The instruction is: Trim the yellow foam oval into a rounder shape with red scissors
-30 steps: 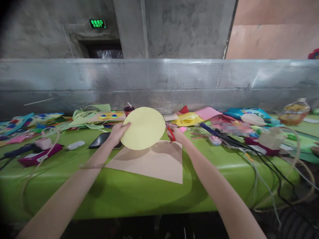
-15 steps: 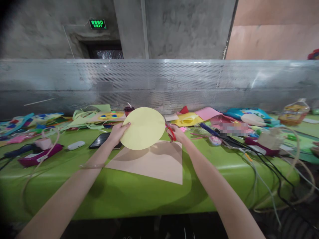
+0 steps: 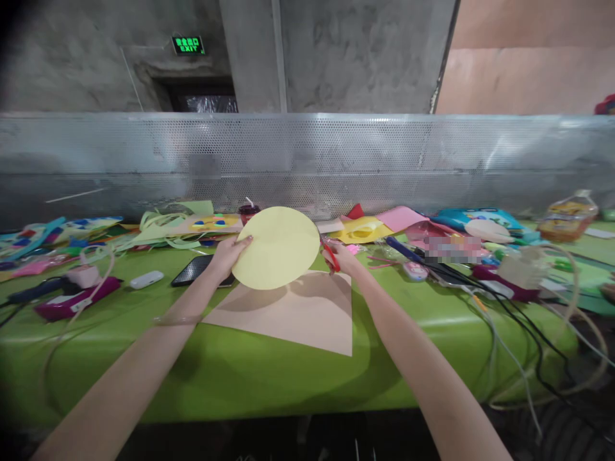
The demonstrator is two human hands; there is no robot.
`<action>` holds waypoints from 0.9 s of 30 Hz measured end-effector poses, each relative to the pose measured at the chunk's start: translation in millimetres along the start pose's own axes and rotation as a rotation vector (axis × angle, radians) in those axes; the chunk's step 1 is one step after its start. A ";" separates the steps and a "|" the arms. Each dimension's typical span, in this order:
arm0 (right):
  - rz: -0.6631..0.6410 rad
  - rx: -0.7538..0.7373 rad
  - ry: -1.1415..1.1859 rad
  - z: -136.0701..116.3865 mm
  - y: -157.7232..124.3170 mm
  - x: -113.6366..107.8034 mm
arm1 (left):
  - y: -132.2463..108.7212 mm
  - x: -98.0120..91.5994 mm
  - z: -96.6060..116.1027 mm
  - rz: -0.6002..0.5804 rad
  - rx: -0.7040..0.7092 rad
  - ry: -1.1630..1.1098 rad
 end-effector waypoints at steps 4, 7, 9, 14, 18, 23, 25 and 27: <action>-0.010 -0.013 -0.002 -0.1 0.4 -0.5 | -0.6 1.1 0.7 -0.011 -0.004 -0.021; -0.013 -0.007 0.002 1.9 1.3 -0.5 | -1.9 1.1 2.2 -0.009 -0.011 -0.033; -0.011 0.006 0.013 3.6 2.1 -0.2 | -2.5 0.2 3.1 0.005 -0.017 -0.042; 0.002 0.018 0.036 3.2 2.0 0.0 | -2.3 0.2 3.7 0.014 -0.020 -0.064; 0.000 0.021 0.018 1.5 0.6 -0.2 | -1.8 0.5 3.0 0.007 -0.016 -0.045; -0.002 0.001 0.001 1.7 0.9 -0.6 | -2.7 -0.4 3.9 0.006 -0.004 -0.016; -0.003 -0.004 -0.006 0.4 0.3 -0.6 | -3.1 -0.4 3.5 0.007 -0.016 -0.014; -0.007 -0.005 -0.007 -2.4 -1.2 -0.4 | -3.1 0.4 2.5 0.000 -0.029 -0.020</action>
Point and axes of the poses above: each hand's wrist, its own y-axis towards the middle knuckle, its own x-axis out of the palm, z = x × y, the point moved 6 cm from there along y, towards the middle knuckle, and after that the axes turned 2 degrees about z, right-handed, at the moved point
